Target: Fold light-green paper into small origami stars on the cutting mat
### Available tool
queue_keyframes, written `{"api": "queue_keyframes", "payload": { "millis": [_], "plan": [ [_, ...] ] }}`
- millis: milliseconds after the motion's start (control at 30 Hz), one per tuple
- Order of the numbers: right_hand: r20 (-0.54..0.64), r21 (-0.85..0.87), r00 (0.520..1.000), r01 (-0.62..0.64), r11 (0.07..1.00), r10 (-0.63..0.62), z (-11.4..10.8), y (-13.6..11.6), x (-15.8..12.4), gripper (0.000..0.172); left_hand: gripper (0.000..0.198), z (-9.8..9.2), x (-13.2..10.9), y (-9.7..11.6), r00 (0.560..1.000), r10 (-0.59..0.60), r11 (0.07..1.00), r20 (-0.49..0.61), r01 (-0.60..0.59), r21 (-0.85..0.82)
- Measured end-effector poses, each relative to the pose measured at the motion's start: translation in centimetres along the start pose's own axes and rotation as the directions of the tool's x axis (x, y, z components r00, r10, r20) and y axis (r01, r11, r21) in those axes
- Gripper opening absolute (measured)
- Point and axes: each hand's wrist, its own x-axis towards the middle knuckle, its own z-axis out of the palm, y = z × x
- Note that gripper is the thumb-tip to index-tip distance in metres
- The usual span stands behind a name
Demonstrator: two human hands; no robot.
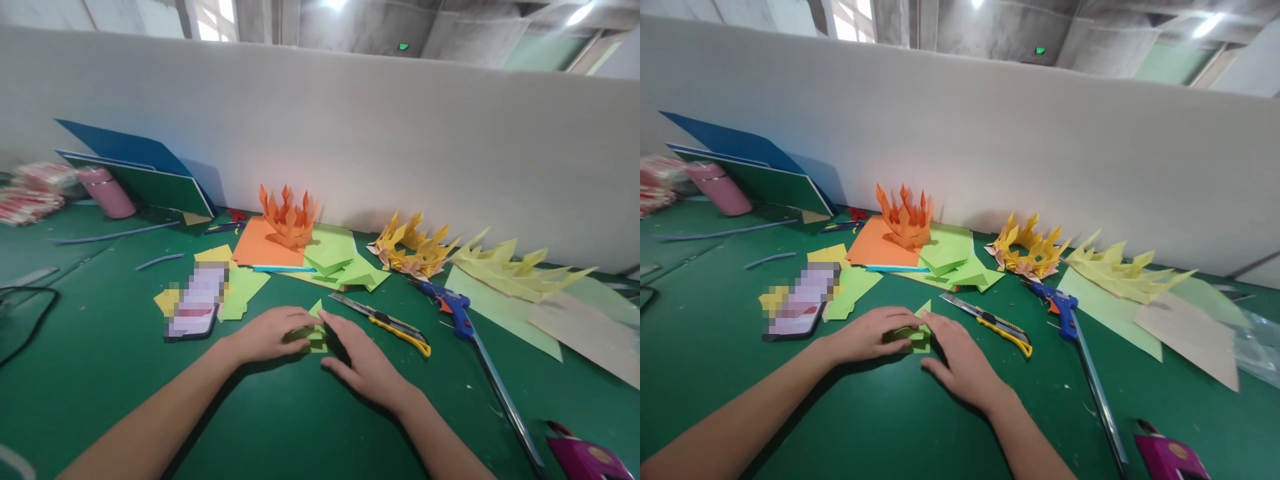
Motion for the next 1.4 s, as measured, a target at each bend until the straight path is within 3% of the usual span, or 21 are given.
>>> {"api": "queue_keyframes", "payload": {
  "millis": [167,333,400,467,533,633,733,833,1033,1100,1267,1333,1400],
  "plan": [
    [0.087,0.072,0.994,-0.076,0.994,0.070,0.4,-0.5,0.4,0.080,0.025,0.5,0.1,-0.1,0.991,-0.045,0.996,-0.125,0.034,-0.083],
    [0.058,0.047,0.997,-0.045,0.998,0.043,0.2,0.1,0.6,0.064,0.016,0.0,0.2,0.0,0.952,-0.155,0.968,-0.263,0.093,-0.233],
    [0.025,0.044,0.999,-0.042,0.998,0.041,0.3,0.3,0.5,0.060,0.017,-0.4,0.1,-0.5,0.891,-0.197,0.976,-0.408,0.140,-0.166],
    [-0.006,0.043,1.000,-0.017,0.999,0.017,0.5,0.6,0.4,0.055,0.023,-1.0,-0.2,-1.3,0.788,-0.209,0.969,-0.579,0.246,-0.014],
    [-0.019,0.037,0.999,0.041,0.998,-0.040,0.6,0.9,0.3,0.045,0.028,-1.7,-0.5,-2.2,0.732,-0.166,0.927,-0.660,0.344,0.149],
    [-0.027,0.016,0.995,0.099,0.995,-0.099,0.6,1.0,0.3,0.038,0.033,-2.3,-1.0,-3.2,0.735,-0.145,0.811,-0.663,0.472,0.345],
    [-0.034,0.003,0.993,0.113,0.994,-0.113,0.5,1.0,0.3,0.038,0.032,-2.2,-1.3,-3.6,0.780,-0.232,0.682,-0.581,0.557,0.475],
    [-0.036,0.005,0.991,0.130,0.992,-0.130,0.3,0.9,0.4,0.037,0.034,-1.6,-1.2,-3.4,0.766,-0.322,0.608,-0.556,0.618,0.499],
    [-0.039,0.013,0.991,0.132,0.991,-0.132,0.3,0.9,0.4,0.037,0.019,-1.1,-0.8,-2.8,0.834,-0.408,0.653,-0.372,0.551,0.519],
    [-0.037,0.016,0.991,0.130,0.991,-0.129,0.3,0.9,0.4,0.037,0.021,-1.2,-0.9,-2.9,0.835,-0.431,0.632,-0.341,0.550,0.546],
    [-0.034,0.012,0.991,0.131,0.991,-0.130,0.2,0.8,0.3,0.038,0.028,-1.1,-1.3,-3.6,0.776,-0.487,0.521,-0.400,0.626,0.581],
    [-0.038,0.007,0.990,0.136,0.991,-0.135,0.1,0.8,0.3,0.039,0.031,-1.0,-1.2,-3.8,0.771,-0.474,0.547,-0.425,0.636,0.545],
    [-0.046,0.003,0.989,0.143,0.990,-0.143,0.2,0.9,0.3,0.040,0.033,-0.9,-0.9,-3.6,0.784,-0.417,0.636,-0.460,0.614,0.468]
  ]
}}
